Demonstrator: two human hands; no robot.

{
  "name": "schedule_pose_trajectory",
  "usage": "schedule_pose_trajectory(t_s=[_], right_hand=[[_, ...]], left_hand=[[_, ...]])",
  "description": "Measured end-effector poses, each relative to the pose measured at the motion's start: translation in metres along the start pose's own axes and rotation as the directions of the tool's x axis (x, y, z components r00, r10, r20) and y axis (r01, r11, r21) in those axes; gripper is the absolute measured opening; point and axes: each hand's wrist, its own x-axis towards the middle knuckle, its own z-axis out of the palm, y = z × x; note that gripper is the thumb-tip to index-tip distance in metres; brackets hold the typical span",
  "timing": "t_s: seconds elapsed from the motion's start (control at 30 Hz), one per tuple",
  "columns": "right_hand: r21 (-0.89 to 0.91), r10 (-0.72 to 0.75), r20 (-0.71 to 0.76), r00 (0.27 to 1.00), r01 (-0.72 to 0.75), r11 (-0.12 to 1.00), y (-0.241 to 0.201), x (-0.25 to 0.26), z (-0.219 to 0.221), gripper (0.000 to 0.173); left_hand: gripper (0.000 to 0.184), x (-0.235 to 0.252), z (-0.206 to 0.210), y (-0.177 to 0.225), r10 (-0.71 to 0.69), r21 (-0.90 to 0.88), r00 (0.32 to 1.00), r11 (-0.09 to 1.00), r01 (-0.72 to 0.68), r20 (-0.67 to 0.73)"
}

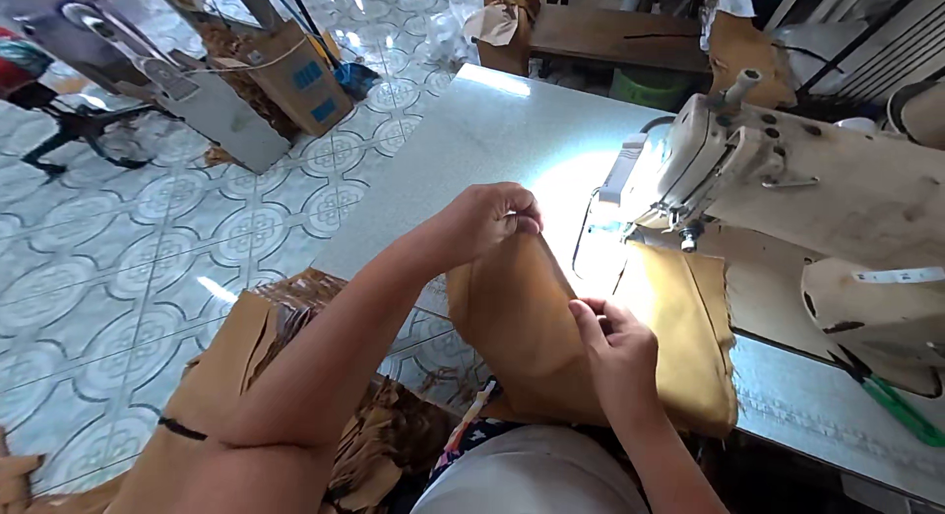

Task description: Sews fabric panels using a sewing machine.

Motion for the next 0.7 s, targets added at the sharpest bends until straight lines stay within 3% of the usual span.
schedule_pose_trajectory(t_s=[0.07,0.13,0.23,0.3,0.37,0.4,0.47,0.5,0.57,0.7], right_hand=[[0.207,0.186,0.102,0.977,-0.203,0.957,-0.009,0.01,0.002,0.015],[0.251,0.262,0.152,0.953,-0.294,0.922,-0.014,0.02,0.003,0.013],[0.103,0.243,0.104,0.964,-0.254,0.962,-0.008,0.032,0.006,0.028],[-0.094,0.209,0.079,0.975,-0.201,0.975,-0.002,0.037,0.004,0.029],[-0.28,0.225,0.1,0.969,-0.19,0.941,0.0,0.04,-0.003,0.022],[-0.347,0.243,0.123,0.962,-0.187,0.919,0.0,0.04,-0.007,0.022],[-0.427,0.294,0.175,0.94,-0.196,0.883,0.002,0.038,-0.011,0.024],[-0.456,0.323,0.19,0.927,-0.209,0.865,0.003,0.037,-0.011,0.026],[-0.486,0.329,0.167,0.93,-0.212,0.848,0.006,0.031,-0.01,0.029],[-0.476,0.243,0.089,0.966,-0.173,0.862,0.019,0.024,-0.008,0.031]], left_hand=[[0.011,0.016,0.016,-0.003,-0.088,-0.143,0.994,0.987,0.079,-0.061],[0.012,0.032,0.041,-0.001,-0.184,-0.224,0.964,0.965,0.14,-0.193],[0.018,0.048,0.084,0.005,-0.306,-0.084,0.883,0.952,0.296,-0.356],[0.026,0.052,0.104,0.01,-0.323,0.013,0.886,0.938,0.347,-0.334],[0.026,0.061,0.12,-0.004,-0.216,0.142,0.931,0.953,0.266,-0.295],[0.025,0.062,0.125,-0.016,-0.07,0.214,0.954,0.967,0.136,-0.291],[0.018,0.065,0.125,-0.036,0.227,0.296,0.936,0.944,-0.144,-0.268],[0.017,0.067,0.123,-0.041,0.293,0.3,0.925,0.929,-0.215,-0.244],[0.018,0.071,0.122,-0.045,0.289,0.261,0.932,0.938,-0.229,-0.217],[0.036,0.079,0.125,-0.04,0.031,0.218,0.983,0.976,0.009,-0.179]])
